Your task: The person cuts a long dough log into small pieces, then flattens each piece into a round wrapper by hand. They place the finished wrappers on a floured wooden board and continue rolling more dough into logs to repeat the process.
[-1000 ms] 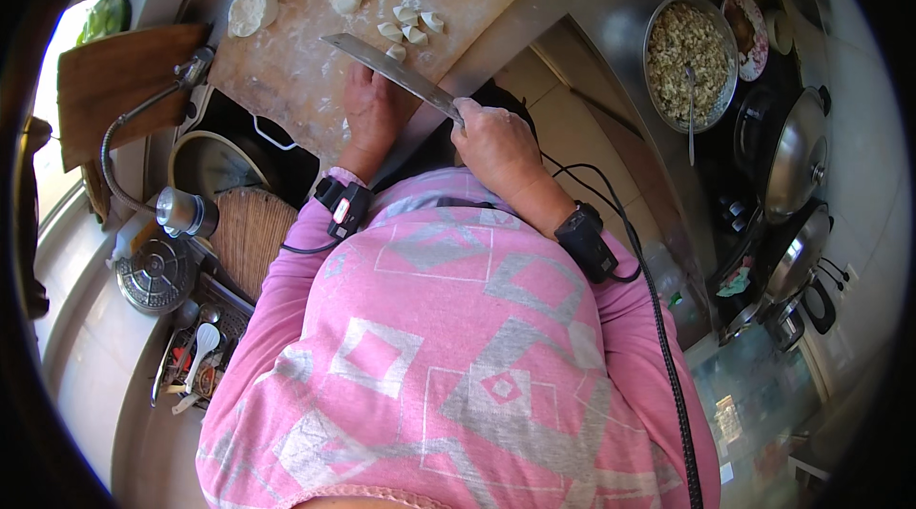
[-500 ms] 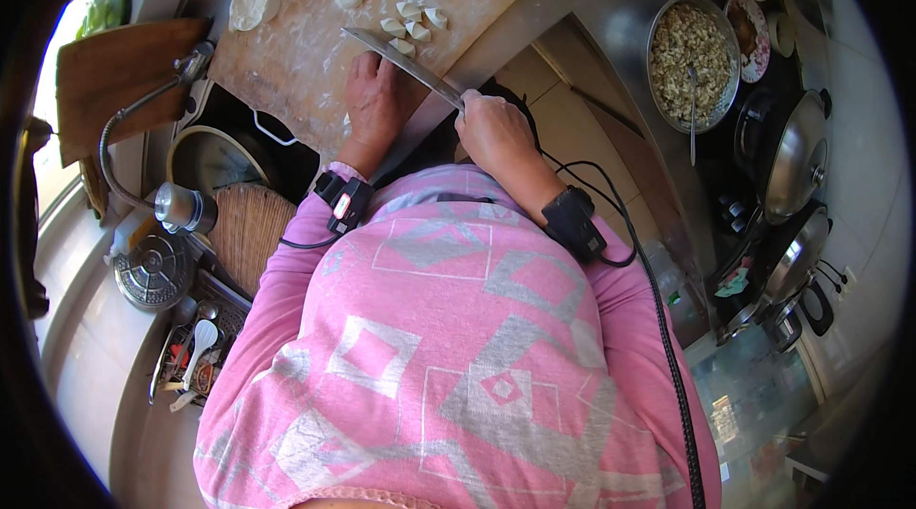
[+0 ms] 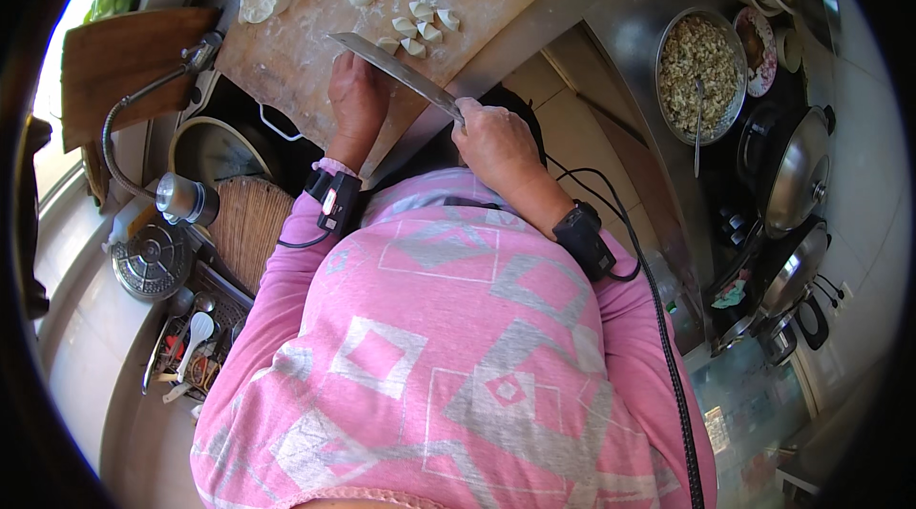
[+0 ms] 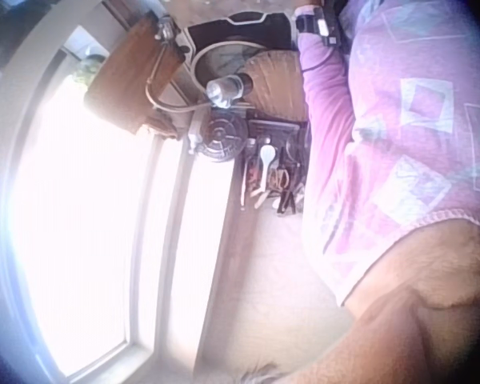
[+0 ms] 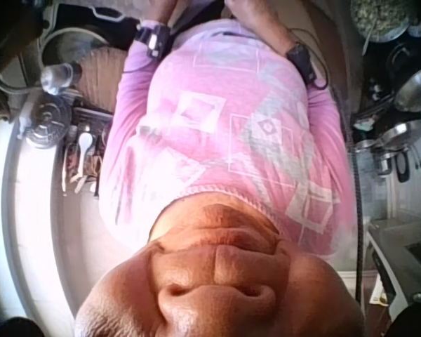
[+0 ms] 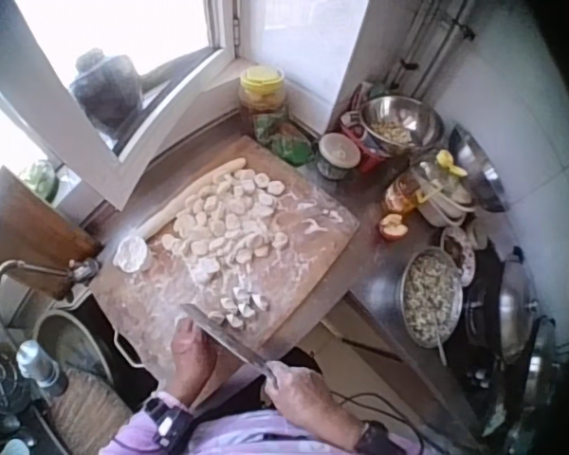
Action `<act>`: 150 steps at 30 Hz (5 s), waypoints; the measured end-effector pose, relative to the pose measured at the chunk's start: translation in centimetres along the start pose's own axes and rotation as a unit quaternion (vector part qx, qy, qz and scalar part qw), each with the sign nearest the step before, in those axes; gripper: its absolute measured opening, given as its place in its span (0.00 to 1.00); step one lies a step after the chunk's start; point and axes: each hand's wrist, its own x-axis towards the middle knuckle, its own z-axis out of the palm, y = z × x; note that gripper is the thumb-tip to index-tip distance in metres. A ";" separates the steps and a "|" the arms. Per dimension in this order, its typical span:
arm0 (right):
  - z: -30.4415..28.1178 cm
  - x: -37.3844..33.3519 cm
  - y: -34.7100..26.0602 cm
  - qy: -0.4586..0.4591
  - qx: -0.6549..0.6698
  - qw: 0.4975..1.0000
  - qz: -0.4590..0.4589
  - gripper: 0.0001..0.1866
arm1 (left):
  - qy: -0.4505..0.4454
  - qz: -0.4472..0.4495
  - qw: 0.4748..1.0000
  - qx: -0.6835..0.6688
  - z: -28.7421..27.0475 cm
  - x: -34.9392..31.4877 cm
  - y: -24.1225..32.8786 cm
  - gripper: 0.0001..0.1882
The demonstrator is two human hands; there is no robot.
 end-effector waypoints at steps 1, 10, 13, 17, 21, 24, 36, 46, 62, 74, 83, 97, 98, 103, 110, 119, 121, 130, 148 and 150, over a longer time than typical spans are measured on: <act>0.0 0.0 0.0 -0.003 0.000 1.000 0.003 0.11 | -0.002 -0.001 1.000 0.003 0.0 0.0 0.0 0.09; 1.5 1.4 1.1 -0.015 -0.021 0.999 0.025 0.08 | 0.016 -0.037 0.999 -0.033 0.4 -0.3 0.3 0.11; 1.8 1.5 1.4 -0.005 -0.007 1.000 0.006 0.09 | 0.036 -0.058 0.997 -0.032 0.0 -1.3 0.2 0.12; 1.3 0.2 1.1 0.012 0.020 1.000 -0.019 0.12 | -0.013 0.016 0.999 -0.033 -0.6 -2.7 0.3 0.18; 0.4 -1.0 0.4 0.007 0.015 0.999 -0.030 0.13 | -0.028 0.073 0.997 -0.010 -0.2 -3.2 0.7 0.25; 0.0 -1.2 0.0 -0.012 0.007 1.000 -0.012 0.11 | -0.028 0.079 0.996 -0.005 -0.1 -3.3 0.8 0.25; 2.5 0.2 1.5 -0.033 0.001 0.999 0.033 0.09 | -0.054 0.067 0.996 0.014 -0.4 -3.3 1.1 0.14; 2.0 -0.7 1.2 0.001 0.028 0.999 -0.016 0.08 | -0.018 0.003 1.000 -0.007 -1.0 -3.2 -0.7 0.12; 1.4 -0.7 0.0 -0.028 0.046 0.998 -0.034 0.11 | 0.010 -0.023 0.999 0.028 -1.0 -2.5 -0.1 0.08; 1.6 -0.7 0.0 -0.060 0.055 0.996 -0.024 0.09 | 0.020 -0.032 0.998 0.059 -0.5 -2.6 0.3 0.09; 4.3 0.3 -0.4 -0.020 -0.031 0.999 0.005 0.09 | 0.005 0.012 1.000 0.017 -1.0 -2.8 -1.0 0.12; 4.1 -3.6 -2.2 0.048 -0.032 0.998 -0.028 0.09 | -0.034 0.052 0.998 -0.003 -1.9 -6.2 -1.3 0.17; 4.2 -3.9 -2.4 0.039 -0.029 0.999 -0.011 0.09 | -0.033 0.074 0.997 0.005 -1.9 -6.3 -1.2 0.17; 4.5 -4.1 -2.5 0.037 -0.036 0.999 0.009 0.09 | -0.049 0.080 0.995 0.017 -2.1 -6.1 -1.1 0.16; 4.0 -4.1 -2.3 0.021 -0.030 0.999 0.005 0.09 | -0.052 0.084 0.995 0.018 -2.2 -6.0 -1.0 0.16; 4.2 -3.6 -2.0 -0.004 -0.053 0.998 0.020 0.09 | -0.048 0.084 0.995 0.029 -2.1 -6.2 -1.1 0.16; 4.9 -3.2 -1.5 -0.006 -0.055 0.998 0.026 0.09 | -0.041 0.083 0.996 0.018 -2.1 -6.2 -1.1 0.16; 5.9 -2.8 -0.4 0.020 -0.009 1.000 0.000 0.08 | -0.015 0.029 0.999 -0.016 -2.5 -6.3 -2.3 0.13; 5.1 -3.1 -3.5 -0.011 -0.037 0.999 -0.003 0.09 | -0.001 -0.005 1.000 0.011 -2.6 -5.5 -3.9 0.10; 5.6 -2.6 -3.4 -0.021 -0.048 0.998 0.017 0.08 | -0.007 -0.001 1.000 0.013 -2.6 -5.5 -4.0 0.09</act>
